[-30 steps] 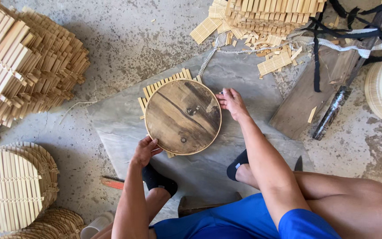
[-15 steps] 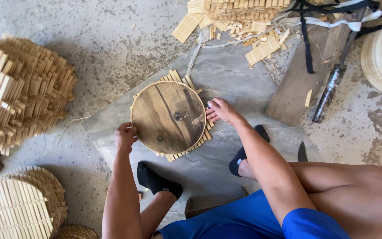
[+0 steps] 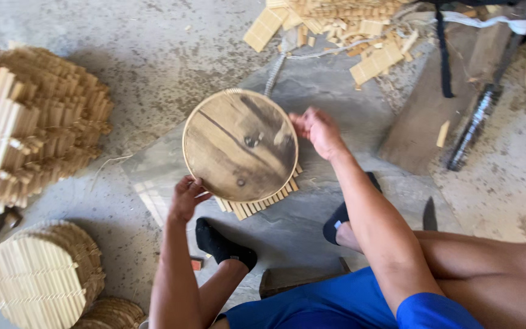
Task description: The person sits on the floor and repeatedly places a circular wooden template onto rectangular bamboo mats, aligns the edges, and then removes the template. This process is repeated multiple times with different mats.
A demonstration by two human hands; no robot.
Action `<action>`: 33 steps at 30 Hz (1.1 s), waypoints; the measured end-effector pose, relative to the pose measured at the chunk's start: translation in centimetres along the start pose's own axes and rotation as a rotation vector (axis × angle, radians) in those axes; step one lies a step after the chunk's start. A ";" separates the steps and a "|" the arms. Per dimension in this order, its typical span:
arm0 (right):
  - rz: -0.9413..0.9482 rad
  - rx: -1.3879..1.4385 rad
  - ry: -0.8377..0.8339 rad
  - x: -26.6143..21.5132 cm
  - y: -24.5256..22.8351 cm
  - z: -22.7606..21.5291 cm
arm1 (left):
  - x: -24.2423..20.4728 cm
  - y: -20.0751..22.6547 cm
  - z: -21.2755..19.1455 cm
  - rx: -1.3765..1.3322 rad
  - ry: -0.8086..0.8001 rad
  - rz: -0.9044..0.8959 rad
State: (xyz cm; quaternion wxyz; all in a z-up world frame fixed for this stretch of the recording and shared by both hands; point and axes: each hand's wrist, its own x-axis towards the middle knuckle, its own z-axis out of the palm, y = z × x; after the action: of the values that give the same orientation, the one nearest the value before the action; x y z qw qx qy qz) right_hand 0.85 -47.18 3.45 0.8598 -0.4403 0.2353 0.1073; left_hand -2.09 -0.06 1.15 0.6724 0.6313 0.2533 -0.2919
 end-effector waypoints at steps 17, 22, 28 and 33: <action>-0.333 -0.302 -0.116 2.0 -0.9 -2.3 | -4.1 0.9 10.0 -0.776 -0.115 0.176; -0.231 -0.434 -0.187 1.4 -0.1 -1.1 | -4.1 -3.4 5.3 -0.376 -0.081 0.233; -0.046 -0.361 -0.041 1.8 1.9 0.1 | -4.3 -9.7 7.9 -0.703 0.084 0.182; -0.059 -0.540 -0.039 2.3 4.4 -2.3 | -4.7 -10.6 8.5 -0.193 0.281 0.125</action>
State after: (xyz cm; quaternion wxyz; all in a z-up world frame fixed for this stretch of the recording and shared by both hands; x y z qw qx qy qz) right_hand 0.39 -46.49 -1.94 0.7184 -0.6580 0.1689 0.1496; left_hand -13.17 -8.58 -2.33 0.7047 0.6128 0.3320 -0.1329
